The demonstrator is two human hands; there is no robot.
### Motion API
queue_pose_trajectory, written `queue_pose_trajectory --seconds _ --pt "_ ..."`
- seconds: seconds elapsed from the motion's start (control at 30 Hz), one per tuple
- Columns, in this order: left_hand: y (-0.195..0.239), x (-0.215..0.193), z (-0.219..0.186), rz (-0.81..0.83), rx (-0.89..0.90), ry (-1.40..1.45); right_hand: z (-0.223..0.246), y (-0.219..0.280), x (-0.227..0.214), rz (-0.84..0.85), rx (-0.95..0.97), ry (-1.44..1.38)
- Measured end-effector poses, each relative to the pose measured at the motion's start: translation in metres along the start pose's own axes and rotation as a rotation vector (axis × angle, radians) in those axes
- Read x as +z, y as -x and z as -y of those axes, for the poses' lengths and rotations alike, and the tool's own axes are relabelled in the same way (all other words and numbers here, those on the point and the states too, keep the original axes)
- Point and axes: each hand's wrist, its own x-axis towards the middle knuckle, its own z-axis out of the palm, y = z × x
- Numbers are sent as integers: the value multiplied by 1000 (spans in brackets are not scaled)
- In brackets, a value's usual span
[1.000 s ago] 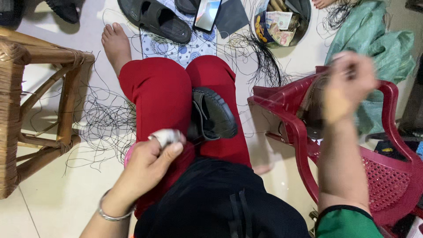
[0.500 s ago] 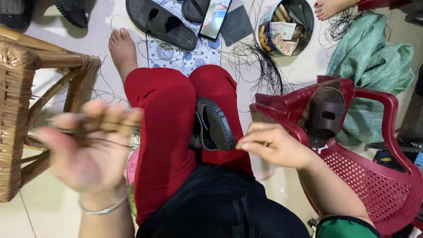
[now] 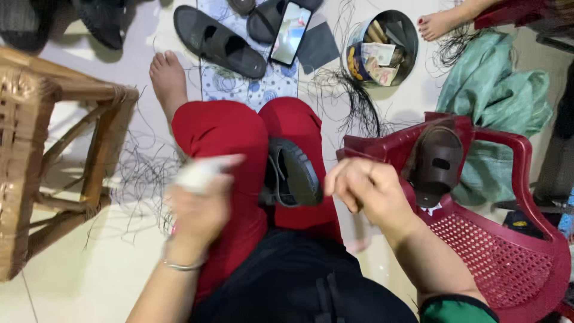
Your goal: The person sits on the floor and sews a black slipper using a needle and thread. They repeatedly push the needle through the sole and pull the thread to stitch the slipper together.
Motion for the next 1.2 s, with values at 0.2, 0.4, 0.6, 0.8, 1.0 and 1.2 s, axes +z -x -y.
queue_pose_trajectory --seconds 0.2,0.4,0.6,0.8,1.0,1.2 --pt "33 39 -27 676 142 -230 72 8 31 257 -232 398" --pt "36 -145 -26 -19 -84 304 31 -11 21 346 356 881" --pt "74 -189 13 -389 180 -1747 6 18 17 139 516 792" --pt "70 -13 -44 -72 548 -825 -55 73 20 -339 6 654" --pt "90 29 -21 406 358 -930 -77 67 46 -282 -233 768" --pt "112 -56 -8 436 1 -879 -54 66 21 -24 218 604"
